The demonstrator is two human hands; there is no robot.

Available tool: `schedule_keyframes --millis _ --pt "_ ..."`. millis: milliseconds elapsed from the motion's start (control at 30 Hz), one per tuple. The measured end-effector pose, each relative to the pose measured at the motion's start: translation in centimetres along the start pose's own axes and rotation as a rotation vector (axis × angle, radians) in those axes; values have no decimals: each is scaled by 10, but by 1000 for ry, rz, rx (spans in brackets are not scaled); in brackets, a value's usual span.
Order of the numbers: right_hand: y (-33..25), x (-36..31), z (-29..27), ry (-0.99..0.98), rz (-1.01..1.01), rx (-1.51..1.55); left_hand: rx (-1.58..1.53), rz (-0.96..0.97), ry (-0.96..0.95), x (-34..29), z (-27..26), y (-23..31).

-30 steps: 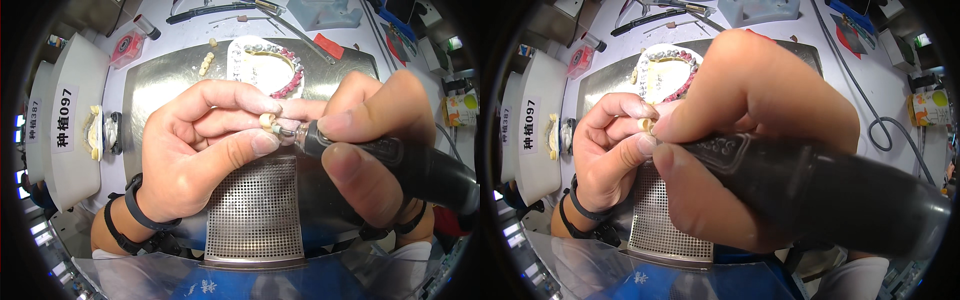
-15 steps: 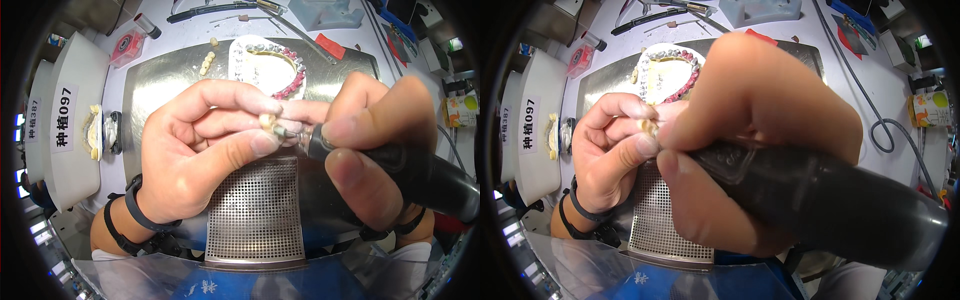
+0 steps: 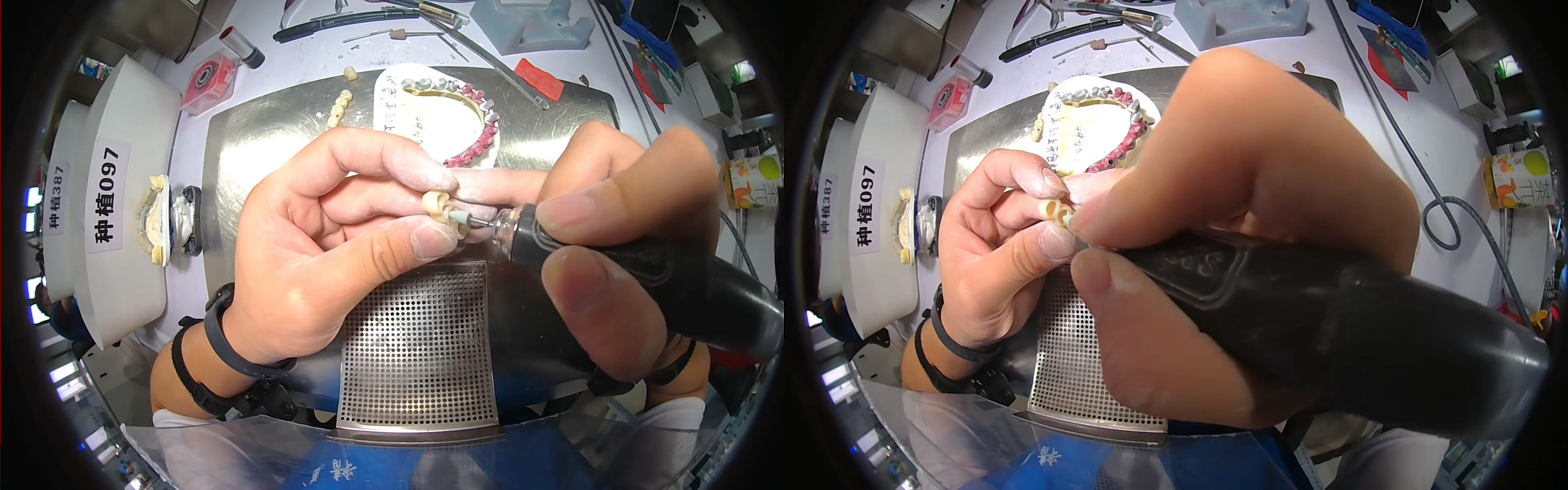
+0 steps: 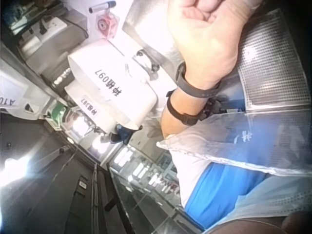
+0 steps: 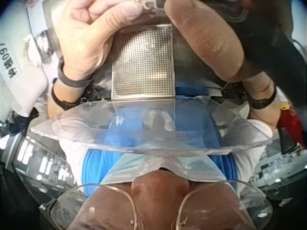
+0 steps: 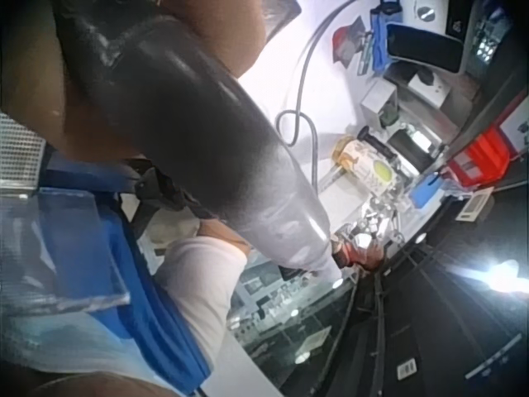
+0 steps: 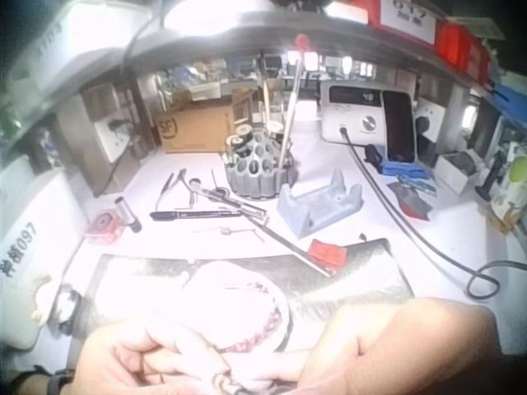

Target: Using a rotary grinding tool to shape and refine a dental bridge prosthetic and fitting it onto a dental model.

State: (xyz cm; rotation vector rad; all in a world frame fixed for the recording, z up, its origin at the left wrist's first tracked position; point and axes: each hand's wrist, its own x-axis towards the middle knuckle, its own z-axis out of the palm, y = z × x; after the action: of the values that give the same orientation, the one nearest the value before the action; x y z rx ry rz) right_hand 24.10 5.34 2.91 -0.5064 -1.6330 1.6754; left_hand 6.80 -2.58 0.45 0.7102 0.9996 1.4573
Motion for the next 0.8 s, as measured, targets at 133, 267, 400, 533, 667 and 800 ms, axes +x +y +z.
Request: schedule_keyframes --millis 133,267,400,533,667,800 --pt "11 2 -15 -79 -60 -80 19 19 14 -1 0 0" --pt "16 12 -31 -293 -181 -194 22 -11 21 -3 -1 0" --pt "18 3 -15 -78 -108 -68 30 18 17 -3 -1 0" --pt "24 6 -21 -169 -226 -101 -12 -70 22 -3 1 3" --pt "18 14 -18 -241 -242 -104 11 -12 6 -4 0 0" --pt "15 17 -15 -244 -288 -126 -14 -4 -5 -3 0 0"
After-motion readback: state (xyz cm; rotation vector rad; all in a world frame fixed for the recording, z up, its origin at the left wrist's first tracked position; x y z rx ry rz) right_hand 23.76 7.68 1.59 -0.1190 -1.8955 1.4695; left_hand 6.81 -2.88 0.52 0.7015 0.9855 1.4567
